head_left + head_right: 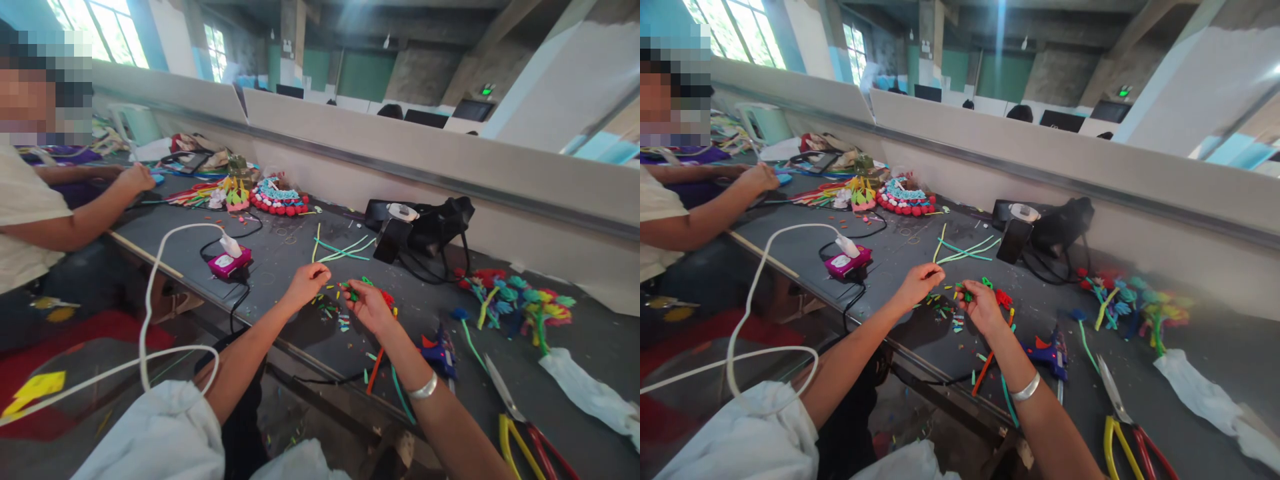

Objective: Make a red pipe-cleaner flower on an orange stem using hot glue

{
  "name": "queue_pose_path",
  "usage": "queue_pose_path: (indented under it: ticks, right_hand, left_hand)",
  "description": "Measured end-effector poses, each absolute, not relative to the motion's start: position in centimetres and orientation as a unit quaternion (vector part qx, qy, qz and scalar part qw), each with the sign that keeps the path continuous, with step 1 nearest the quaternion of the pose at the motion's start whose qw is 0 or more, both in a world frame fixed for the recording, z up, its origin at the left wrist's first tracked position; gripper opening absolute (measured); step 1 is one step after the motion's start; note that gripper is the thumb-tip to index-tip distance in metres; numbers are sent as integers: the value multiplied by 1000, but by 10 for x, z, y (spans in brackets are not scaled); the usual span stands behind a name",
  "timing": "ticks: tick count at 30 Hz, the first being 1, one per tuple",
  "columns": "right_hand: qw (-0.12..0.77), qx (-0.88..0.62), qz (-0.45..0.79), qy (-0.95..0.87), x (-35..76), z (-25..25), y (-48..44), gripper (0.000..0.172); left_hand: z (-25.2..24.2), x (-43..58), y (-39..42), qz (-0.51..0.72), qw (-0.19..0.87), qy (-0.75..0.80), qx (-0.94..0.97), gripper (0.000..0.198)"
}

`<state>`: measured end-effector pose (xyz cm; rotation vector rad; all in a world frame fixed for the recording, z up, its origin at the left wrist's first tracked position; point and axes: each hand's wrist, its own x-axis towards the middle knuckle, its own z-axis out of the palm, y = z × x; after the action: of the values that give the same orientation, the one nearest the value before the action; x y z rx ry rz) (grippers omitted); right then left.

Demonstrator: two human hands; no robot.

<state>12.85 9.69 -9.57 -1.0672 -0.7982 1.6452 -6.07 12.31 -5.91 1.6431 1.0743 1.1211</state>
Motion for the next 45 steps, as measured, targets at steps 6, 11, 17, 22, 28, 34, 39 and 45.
queue_pose_path:
  ticks: [6, 11, 17, 22, 28, 34, 39, 45]
  right_hand:
    - [491, -478, 642, -344, 133, -93, 103, 27]
    - [475, -533, 601, -359, 141, -88, 116, 30]
    - [462, -586, 549, -378, 142, -80, 140, 33]
    - [460, -595, 539, -378, 137, -75, 155, 33]
    - [467, -543, 599, -359, 135, -70, 150, 31]
    - [474, -451, 687, -315, 130, -55, 134, 31]
    - [463, -399, 737, -289, 121, -43, 118, 50]
    - [435, -371, 769, -286, 115, -38, 106, 60]
  left_hand:
    - [-49, -72, 127, 522, 489, 409, 566, 22]
    - [-44, -83, 134, 568, 501, 399, 516, 23]
    - [-42, -91, 143, 610, 475, 423, 473, 20]
    - [-47, -94, 145, 603, 470, 449, 462, 18]
    - [-59, -84, 144, 540, 513, 453, 490, 17]
    - [-64, -60, 132, 457, 560, 413, 554, 48]
    - [-59, -53, 126, 441, 524, 386, 618, 52]
    - [-58, -49, 126, 432, 470, 349, 686, 27]
